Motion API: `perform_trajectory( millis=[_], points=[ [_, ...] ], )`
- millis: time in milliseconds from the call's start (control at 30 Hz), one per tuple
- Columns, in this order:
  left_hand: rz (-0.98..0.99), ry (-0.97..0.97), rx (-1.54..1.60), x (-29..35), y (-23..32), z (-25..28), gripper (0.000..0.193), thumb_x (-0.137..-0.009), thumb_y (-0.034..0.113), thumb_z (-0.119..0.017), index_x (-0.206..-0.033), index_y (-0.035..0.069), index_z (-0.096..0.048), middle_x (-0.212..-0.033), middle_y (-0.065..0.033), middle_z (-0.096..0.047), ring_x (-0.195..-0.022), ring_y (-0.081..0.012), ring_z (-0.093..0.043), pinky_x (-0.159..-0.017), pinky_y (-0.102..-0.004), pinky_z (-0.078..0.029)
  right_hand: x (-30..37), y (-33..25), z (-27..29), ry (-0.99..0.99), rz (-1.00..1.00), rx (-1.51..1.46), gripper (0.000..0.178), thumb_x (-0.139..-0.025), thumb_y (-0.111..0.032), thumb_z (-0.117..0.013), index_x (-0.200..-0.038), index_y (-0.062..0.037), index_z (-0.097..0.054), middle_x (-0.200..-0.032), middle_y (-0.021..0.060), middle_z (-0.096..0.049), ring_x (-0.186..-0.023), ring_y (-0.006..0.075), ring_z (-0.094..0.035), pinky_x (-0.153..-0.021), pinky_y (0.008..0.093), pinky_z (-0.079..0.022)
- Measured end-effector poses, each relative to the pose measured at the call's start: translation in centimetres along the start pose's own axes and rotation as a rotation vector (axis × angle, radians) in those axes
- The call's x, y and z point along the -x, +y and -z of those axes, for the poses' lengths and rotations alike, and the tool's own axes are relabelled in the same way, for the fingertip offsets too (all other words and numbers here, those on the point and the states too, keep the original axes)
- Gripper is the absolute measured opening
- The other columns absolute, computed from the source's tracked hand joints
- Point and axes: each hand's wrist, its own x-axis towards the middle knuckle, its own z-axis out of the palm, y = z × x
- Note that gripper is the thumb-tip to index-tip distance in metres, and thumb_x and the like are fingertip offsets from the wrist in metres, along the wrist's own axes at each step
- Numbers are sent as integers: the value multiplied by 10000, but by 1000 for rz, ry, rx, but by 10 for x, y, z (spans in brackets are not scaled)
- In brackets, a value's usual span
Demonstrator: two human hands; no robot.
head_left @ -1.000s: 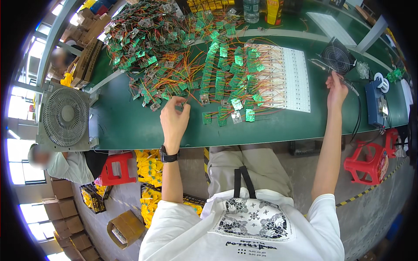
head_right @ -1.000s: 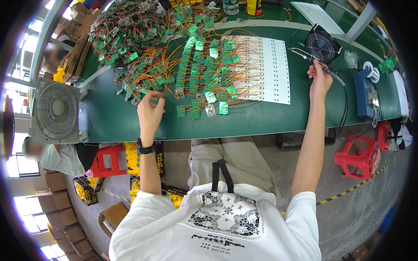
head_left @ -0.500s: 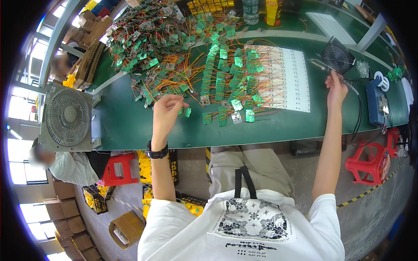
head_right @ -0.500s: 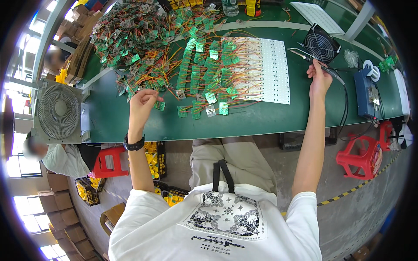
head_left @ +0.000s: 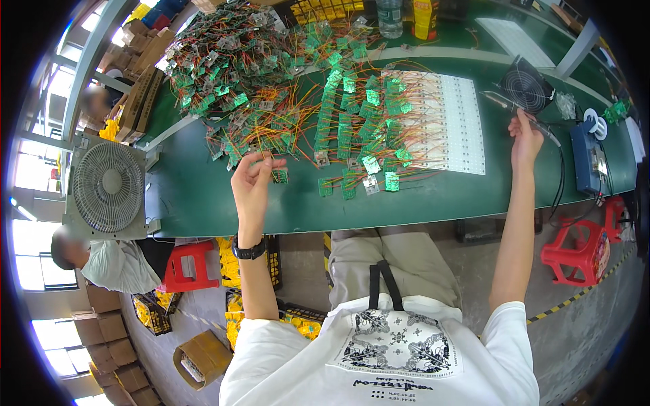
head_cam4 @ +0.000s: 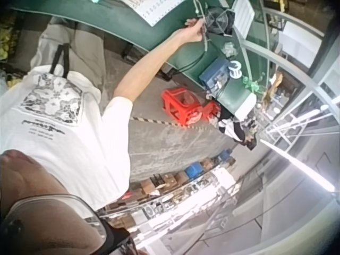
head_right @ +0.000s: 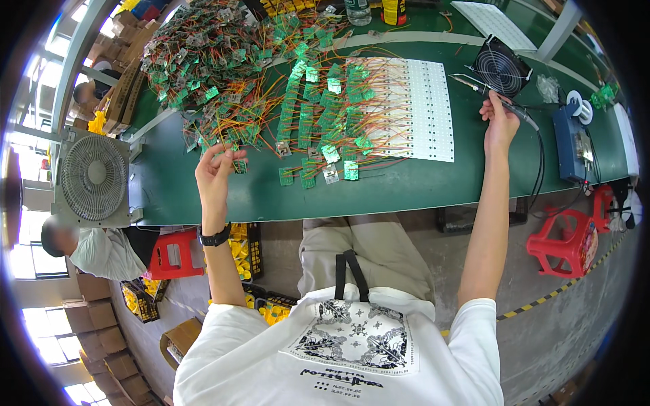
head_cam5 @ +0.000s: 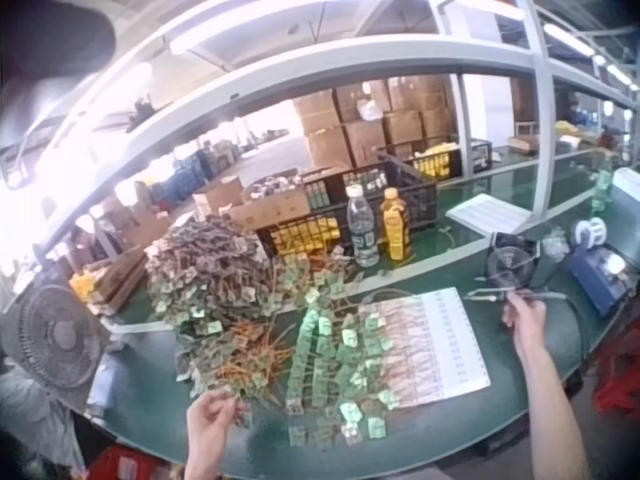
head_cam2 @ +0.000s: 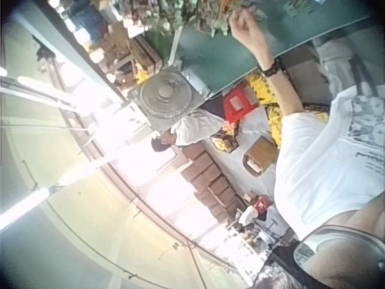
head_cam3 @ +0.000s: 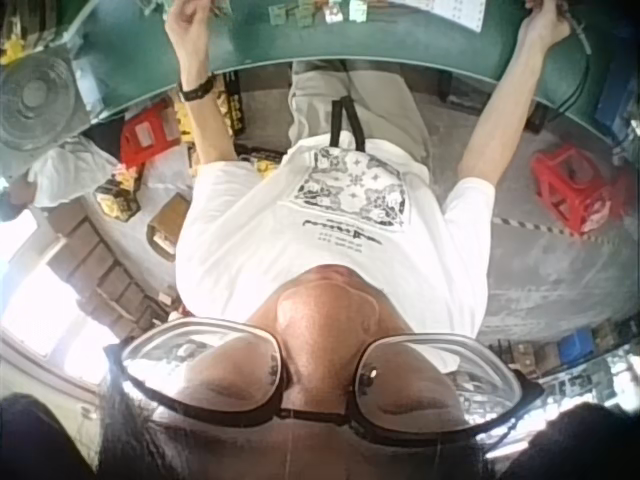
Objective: The person picks up small circuit boards with attached wires and solders the wire leads onto an LED board using a soldering iron.
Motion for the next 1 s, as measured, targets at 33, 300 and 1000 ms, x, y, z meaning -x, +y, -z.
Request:
perform_trajectory(
  millis=[33,300,1000],
  points=[
    [-5,2,35,-2,3,-1,222,-945,129,-581,-1064,-58,-595,-832,-99,-703,-623,-94,-577,-584,-206,-404,0,0,1,0,0,0,158,-835,-111,-721,-889,14,-640,-711,69,-635,-556,124,-574,-481,221,-383],
    [119,-5,60,-2,9,7,271,-951,173,-584,-1100,-52,-604,-681,-38,-625,-584,-114,-565,-554,-219,-400,1,-2,1,7,-18,-17,140,-831,-80,-716,-889,20,-638,-714,84,-639,-553,134,-579,-476,223,-391],
    [-209,33,-401,-40,48,-8,241,-936,204,-598,-936,-20,-685,-564,-6,-611,-492,-16,-479,-455,-203,-325,2,-3,-1,4,-9,-3,148,-840,-82,-703,-905,34,-637,-711,86,-633,-546,132,-574,-472,219,-392]
  ],
)
